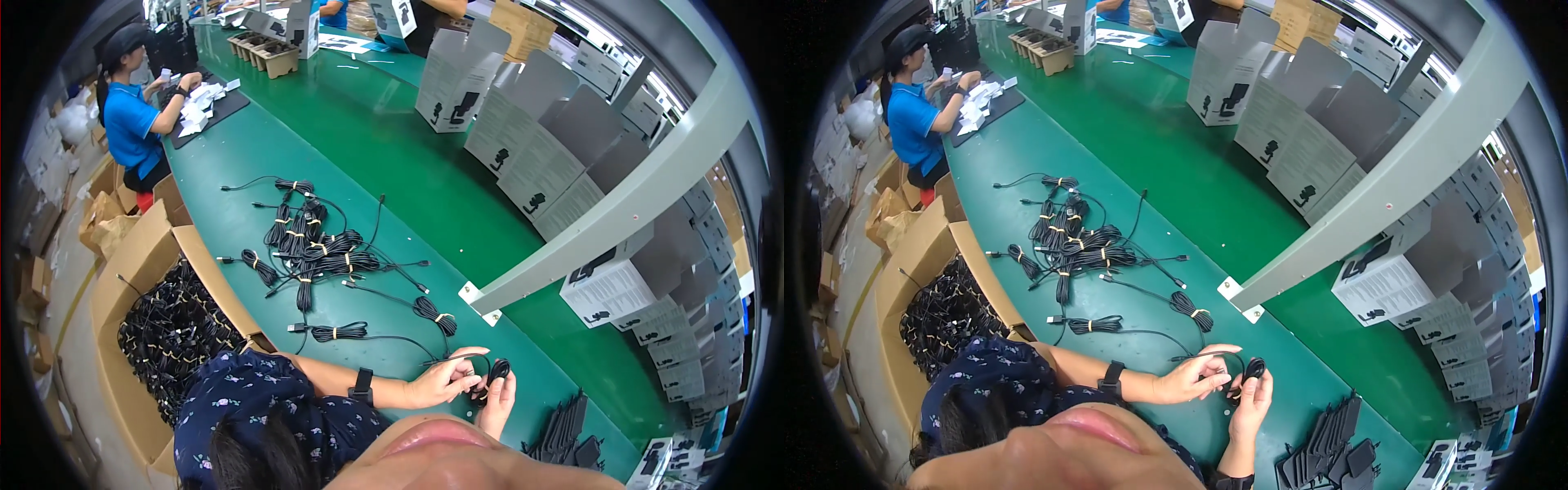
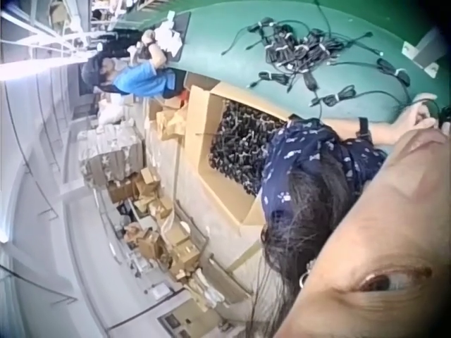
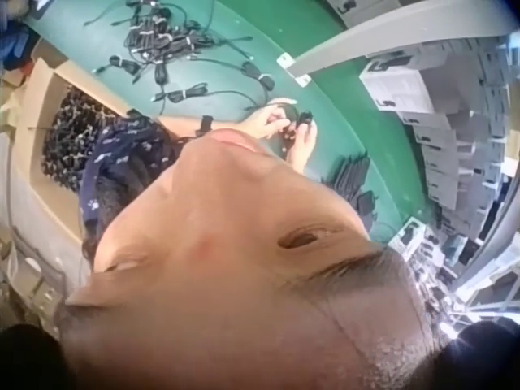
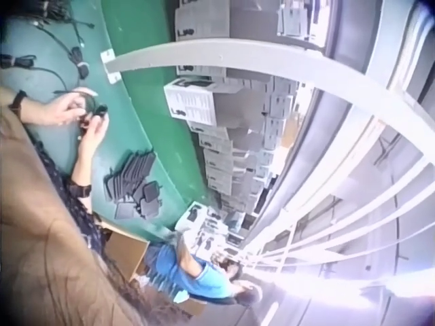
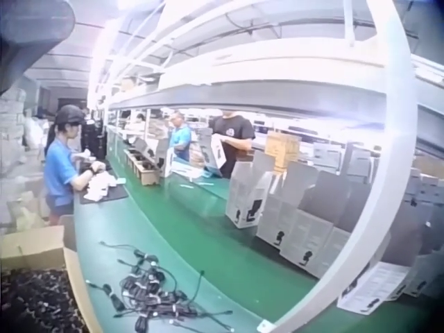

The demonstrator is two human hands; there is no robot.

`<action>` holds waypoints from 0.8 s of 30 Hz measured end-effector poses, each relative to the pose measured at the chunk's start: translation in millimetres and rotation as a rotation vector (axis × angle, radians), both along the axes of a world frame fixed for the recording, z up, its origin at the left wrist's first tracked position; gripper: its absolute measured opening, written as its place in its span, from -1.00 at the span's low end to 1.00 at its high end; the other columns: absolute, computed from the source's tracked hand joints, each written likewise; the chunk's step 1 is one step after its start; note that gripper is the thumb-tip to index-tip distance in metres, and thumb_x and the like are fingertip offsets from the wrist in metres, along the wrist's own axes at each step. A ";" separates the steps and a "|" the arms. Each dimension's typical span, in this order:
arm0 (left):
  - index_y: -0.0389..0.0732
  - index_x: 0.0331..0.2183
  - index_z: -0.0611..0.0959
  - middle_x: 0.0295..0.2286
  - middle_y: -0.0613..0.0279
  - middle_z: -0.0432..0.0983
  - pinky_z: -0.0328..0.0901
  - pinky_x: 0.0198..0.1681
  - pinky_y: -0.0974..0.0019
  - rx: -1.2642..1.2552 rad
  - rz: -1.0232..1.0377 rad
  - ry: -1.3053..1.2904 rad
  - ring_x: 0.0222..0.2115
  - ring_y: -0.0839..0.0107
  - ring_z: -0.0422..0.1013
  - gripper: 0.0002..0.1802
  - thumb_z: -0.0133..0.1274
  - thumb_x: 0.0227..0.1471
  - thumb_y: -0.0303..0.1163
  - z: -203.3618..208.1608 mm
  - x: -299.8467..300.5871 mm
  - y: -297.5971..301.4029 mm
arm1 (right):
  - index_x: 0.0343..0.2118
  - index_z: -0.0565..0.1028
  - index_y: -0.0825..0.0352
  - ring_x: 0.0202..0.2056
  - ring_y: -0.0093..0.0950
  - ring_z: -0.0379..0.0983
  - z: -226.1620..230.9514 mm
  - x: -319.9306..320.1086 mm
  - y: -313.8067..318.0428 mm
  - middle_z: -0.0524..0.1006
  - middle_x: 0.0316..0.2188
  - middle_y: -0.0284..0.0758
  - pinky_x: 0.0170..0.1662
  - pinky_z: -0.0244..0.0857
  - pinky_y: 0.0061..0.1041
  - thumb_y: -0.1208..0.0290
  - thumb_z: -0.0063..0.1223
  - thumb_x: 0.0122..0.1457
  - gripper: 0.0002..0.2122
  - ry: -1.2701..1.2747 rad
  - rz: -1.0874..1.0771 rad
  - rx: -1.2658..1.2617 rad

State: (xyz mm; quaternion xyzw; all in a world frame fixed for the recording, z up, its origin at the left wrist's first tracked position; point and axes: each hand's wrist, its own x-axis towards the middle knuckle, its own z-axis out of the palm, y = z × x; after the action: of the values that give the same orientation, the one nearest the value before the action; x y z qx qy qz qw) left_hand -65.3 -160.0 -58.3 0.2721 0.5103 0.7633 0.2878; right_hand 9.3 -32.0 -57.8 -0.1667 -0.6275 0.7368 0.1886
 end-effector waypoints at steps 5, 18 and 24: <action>-0.22 -0.02 0.28 -0.61 0.32 0.34 0.14 -0.67 0.60 0.019 0.057 -0.041 -0.74 0.68 0.20 -0.65 -0.24 0.16 -0.35 -6.0 -11.1 -4.6 | -0.11 0.29 0.37 -0.61 -0.70 0.18 3.2 1.0 5.3 0.32 -0.61 -0.43 -0.57 0.07 -0.75 0.28 -0.14 0.19 -0.70 -0.035 -0.022 -0.051; -0.21 -0.01 0.16 -0.48 0.23 0.32 0.13 -0.61 0.61 0.092 0.099 -0.118 -0.67 0.64 0.20 -0.59 -0.23 0.08 -0.55 -14.4 -27.1 -2.5 | -0.21 0.39 0.48 -0.60 -0.68 0.19 0.9 5.7 12.8 0.34 -0.63 -0.41 -0.54 0.03 -0.73 0.19 -0.15 0.18 -0.63 -0.126 0.162 0.015; -0.25 0.05 0.11 -0.45 0.22 0.30 0.22 -0.32 0.47 0.033 -0.078 0.030 -0.40 0.53 0.27 -0.41 -0.08 -0.02 -0.64 -11.8 -27.3 1.5 | -0.17 0.37 0.44 -0.63 -0.70 0.17 -6.0 4.3 16.7 0.36 -0.62 -0.42 -0.56 0.03 -0.72 0.16 -0.16 0.18 -0.62 -0.208 0.134 -0.068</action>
State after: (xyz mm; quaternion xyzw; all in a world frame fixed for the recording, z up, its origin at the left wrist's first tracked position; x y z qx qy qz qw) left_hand -92.6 -158.6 -70.2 0.3080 0.4909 0.7557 0.3051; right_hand 13.6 -15.3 -63.8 -0.2061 -0.6282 0.7473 0.0673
